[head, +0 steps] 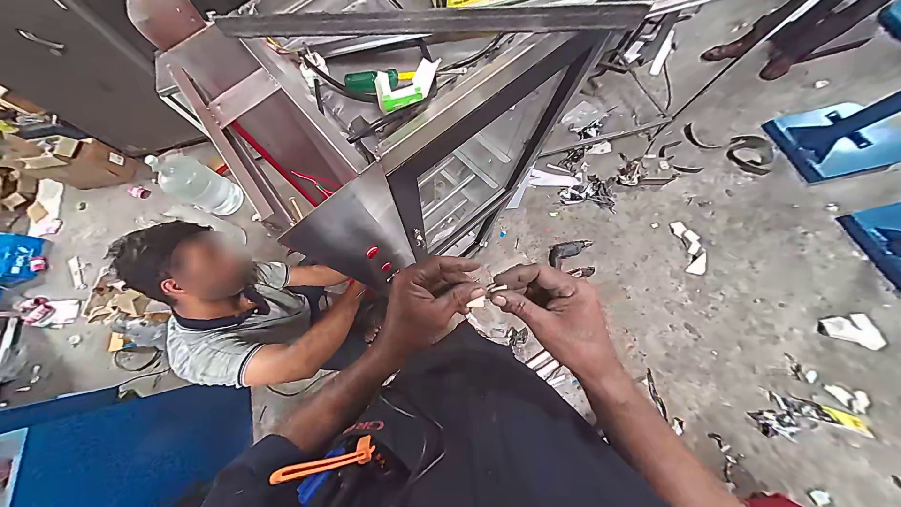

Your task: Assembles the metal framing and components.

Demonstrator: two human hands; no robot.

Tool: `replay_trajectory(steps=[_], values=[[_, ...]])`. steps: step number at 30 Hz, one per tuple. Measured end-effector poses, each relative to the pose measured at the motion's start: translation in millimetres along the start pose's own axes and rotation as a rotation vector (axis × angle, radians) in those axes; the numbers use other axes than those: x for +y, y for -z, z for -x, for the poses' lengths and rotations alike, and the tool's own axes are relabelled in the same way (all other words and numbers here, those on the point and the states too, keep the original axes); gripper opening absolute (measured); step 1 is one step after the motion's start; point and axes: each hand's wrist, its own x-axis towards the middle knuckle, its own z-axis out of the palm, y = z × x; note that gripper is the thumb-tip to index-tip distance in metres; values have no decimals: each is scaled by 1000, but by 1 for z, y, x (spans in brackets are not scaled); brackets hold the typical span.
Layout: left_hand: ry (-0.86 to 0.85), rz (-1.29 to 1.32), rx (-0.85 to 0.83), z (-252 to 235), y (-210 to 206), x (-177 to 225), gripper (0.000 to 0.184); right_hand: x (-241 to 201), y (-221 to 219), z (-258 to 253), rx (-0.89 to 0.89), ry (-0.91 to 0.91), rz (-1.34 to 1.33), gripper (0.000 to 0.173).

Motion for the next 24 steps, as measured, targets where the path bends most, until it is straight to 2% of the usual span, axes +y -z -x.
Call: replay_trajectory(steps=[3,7,11,13,18,22,24], values=[[-30,63,-3,0,2,-3,32,1,-5,0,46,10,-56,18],[76,144,-42,3,2,-3,35,3,-7,-1,98,61,-136,15],[133,113,7,2,1,-8,18,7,-13,2,106,97,-140,16],[93,65,29,2,1,-8,12,7,-14,1,105,94,-122,17],[-96,-151,24,5,0,-10,13,8,-18,-1,186,156,-4,13],[-216,-167,-112,5,1,-9,19,4,-19,-5,288,240,38,12],[-223,-130,-163,3,4,-8,20,2,-18,-5,298,272,60,10]])
